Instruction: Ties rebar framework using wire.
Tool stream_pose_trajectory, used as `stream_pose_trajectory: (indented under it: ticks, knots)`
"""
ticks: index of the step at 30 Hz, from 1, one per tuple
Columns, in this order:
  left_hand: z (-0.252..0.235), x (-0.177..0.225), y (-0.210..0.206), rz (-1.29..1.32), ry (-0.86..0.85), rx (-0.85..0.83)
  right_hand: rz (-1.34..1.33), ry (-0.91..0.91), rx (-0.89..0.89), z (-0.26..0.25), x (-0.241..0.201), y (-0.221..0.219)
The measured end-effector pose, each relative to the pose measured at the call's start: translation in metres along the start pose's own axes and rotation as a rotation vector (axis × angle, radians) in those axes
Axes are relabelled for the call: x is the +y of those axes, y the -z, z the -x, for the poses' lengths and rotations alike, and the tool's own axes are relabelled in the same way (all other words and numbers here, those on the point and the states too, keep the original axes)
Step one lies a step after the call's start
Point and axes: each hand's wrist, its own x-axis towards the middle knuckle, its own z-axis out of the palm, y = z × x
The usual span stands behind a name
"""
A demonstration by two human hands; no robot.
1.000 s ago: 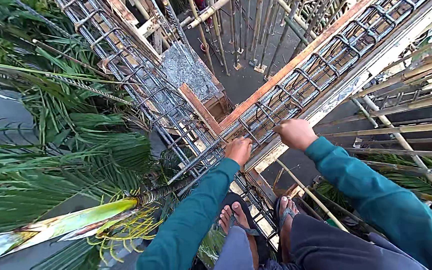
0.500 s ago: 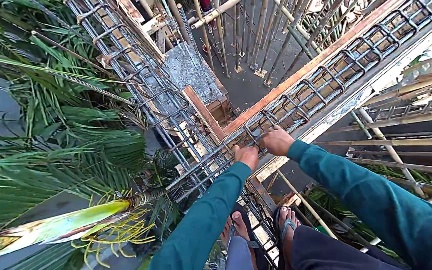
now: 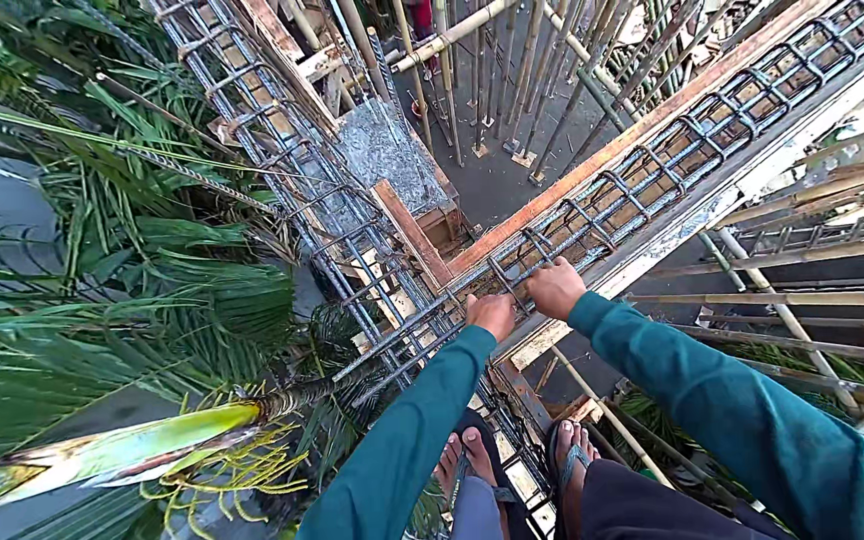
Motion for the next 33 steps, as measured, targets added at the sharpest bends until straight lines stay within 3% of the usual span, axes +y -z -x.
stream_pose_trajectory:
  ticks: [5,8,18,24,28,30,33]
  knots:
    - [0.006,0.002,-0.002,-0.03,0.003,0.028,-0.11,-0.121,-0.045,0.013,0.011,0.004]
    - [0.008,0.005,-0.003,-0.069,0.003,0.033,-0.21,-0.214,0.044,0.026,0.011,-0.009]
    - [0.019,-0.004,-0.013,-0.034,-0.105,0.133,-0.403,-0.381,0.072,0.078,0.023,-0.032]
    - [0.017,-0.001,-0.009,-0.056,-0.1,0.084,-0.624,-0.404,-0.095,0.086,0.051,-0.076]
    - [0.019,0.0,-0.008,-0.074,-0.103,0.063,-0.659,-0.448,-0.026,0.095,0.055,-0.064]
    - [0.021,-0.002,-0.01,-0.029,-0.083,0.124,-0.604,-0.433,0.073,0.1,0.052,-0.048]
    - [0.026,-0.001,-0.01,0.152,-0.012,0.359,-0.401,-0.345,0.156,0.091,0.041,-0.026]
